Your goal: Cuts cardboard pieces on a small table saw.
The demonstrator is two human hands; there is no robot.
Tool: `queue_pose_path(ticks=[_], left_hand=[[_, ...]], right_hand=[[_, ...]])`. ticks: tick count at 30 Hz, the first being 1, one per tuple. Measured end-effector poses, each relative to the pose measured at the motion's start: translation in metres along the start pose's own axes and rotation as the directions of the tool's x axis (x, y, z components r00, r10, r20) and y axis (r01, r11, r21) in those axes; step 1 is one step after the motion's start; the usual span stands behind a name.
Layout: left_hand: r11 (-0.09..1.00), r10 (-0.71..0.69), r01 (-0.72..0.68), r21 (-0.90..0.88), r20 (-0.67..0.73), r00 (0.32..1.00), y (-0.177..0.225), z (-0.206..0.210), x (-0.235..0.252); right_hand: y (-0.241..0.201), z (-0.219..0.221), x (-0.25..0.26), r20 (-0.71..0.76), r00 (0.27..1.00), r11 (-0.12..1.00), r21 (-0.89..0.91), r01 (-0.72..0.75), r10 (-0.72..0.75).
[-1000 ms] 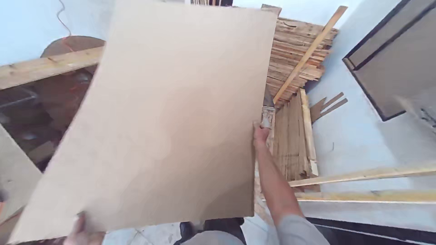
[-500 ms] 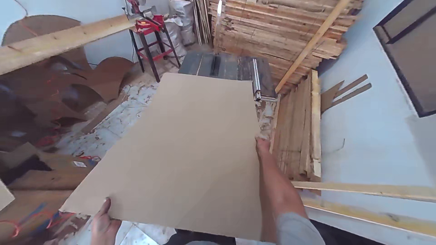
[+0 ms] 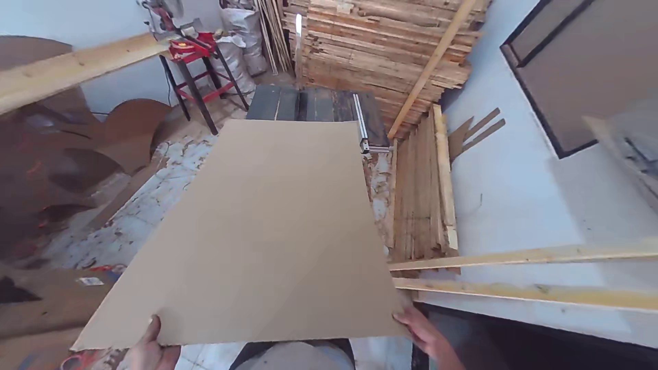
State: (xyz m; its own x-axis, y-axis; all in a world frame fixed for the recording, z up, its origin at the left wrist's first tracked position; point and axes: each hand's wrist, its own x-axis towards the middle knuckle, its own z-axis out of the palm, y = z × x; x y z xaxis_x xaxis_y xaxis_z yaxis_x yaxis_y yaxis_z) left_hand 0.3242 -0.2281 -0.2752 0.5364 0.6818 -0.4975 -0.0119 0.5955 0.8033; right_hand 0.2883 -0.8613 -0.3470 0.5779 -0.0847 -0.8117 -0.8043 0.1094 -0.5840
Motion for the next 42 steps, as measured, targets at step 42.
queue_pose_path(ticks=[42], left_hand=[[0.982,-0.186,0.188,0.026,0.313,0.931,0.021,0.117,0.102]], right_hand=[[-0.09,0.233,0.064,-0.47,0.866,0.419,0.761,0.494,-0.168]])
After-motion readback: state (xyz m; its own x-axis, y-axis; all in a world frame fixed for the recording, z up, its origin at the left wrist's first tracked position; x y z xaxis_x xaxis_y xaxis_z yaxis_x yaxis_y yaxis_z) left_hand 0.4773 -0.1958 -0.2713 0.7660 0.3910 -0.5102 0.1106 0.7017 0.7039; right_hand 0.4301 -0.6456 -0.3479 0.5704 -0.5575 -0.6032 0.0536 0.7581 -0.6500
